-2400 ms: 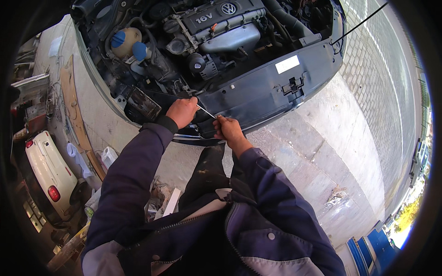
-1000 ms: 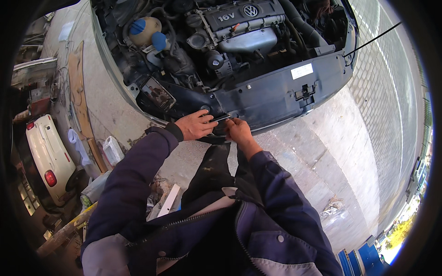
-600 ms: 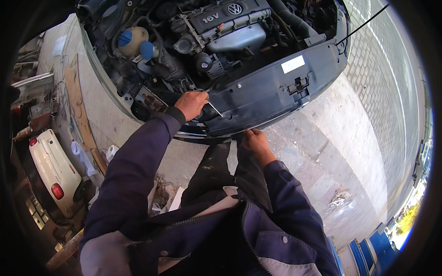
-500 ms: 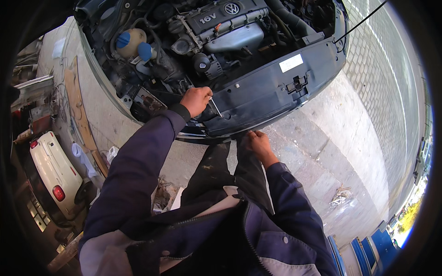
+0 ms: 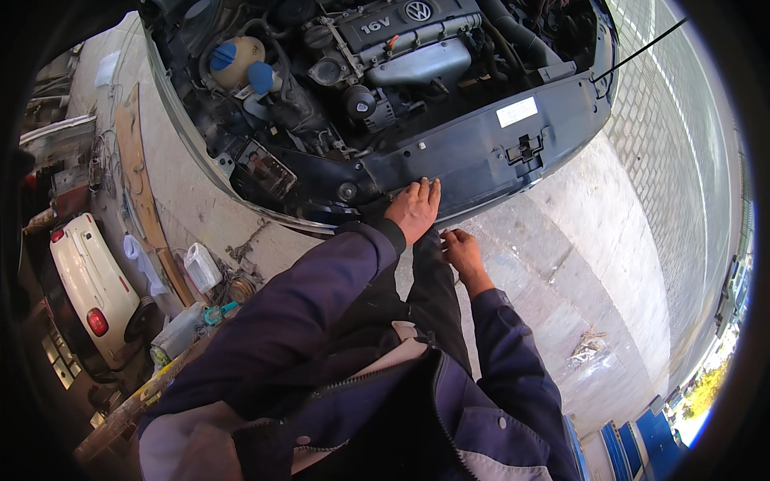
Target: The person uses a screwdriver to remove multiple screws from the front bumper of a Volkswagen with the hood open. The person then removes the Volkswagen emblem from the center of the bumper and continues to unscrew fasteners along the lower edge of the bumper.
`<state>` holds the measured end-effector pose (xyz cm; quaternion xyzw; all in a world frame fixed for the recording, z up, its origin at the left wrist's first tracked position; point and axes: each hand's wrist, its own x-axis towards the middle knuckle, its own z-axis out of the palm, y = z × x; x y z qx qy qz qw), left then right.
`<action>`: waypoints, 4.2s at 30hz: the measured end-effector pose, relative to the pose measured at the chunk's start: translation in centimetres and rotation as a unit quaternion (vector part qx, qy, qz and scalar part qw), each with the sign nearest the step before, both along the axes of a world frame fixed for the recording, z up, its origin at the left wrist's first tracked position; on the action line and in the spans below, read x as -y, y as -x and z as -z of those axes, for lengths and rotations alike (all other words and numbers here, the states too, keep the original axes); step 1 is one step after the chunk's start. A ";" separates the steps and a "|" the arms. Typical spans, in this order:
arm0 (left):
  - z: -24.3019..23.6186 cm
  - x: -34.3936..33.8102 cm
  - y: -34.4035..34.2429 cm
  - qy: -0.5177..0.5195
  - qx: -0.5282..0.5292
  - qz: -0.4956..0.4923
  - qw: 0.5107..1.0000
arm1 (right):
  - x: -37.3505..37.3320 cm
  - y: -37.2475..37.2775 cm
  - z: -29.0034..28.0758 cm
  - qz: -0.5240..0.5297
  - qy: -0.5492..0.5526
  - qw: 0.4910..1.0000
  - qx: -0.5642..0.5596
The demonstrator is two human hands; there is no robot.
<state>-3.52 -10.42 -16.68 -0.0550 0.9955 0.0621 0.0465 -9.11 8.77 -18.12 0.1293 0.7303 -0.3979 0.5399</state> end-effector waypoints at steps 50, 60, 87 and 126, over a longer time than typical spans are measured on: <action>-0.6 -5.6 -34.0 -0.315 0.257 -0.398 0.823 | 0.1 20.0 0.2 -0.378 -0.067 0.775 -0.501; -1.0 -10.5 -30.9 -0.348 0.251 -0.465 0.775 | 0.6 21.8 1.5 -0.409 -0.045 0.776 -0.478; -1.3 -12.3 -28.7 -0.377 0.238 -0.502 0.741 | 1.6 21.8 2.7 -0.458 -0.072 0.733 -0.498; -3.9 -6.0 -19.9 -0.357 0.128 -0.435 0.817 | 4.0 22.0 11.6 0.593 0.135 0.776 0.167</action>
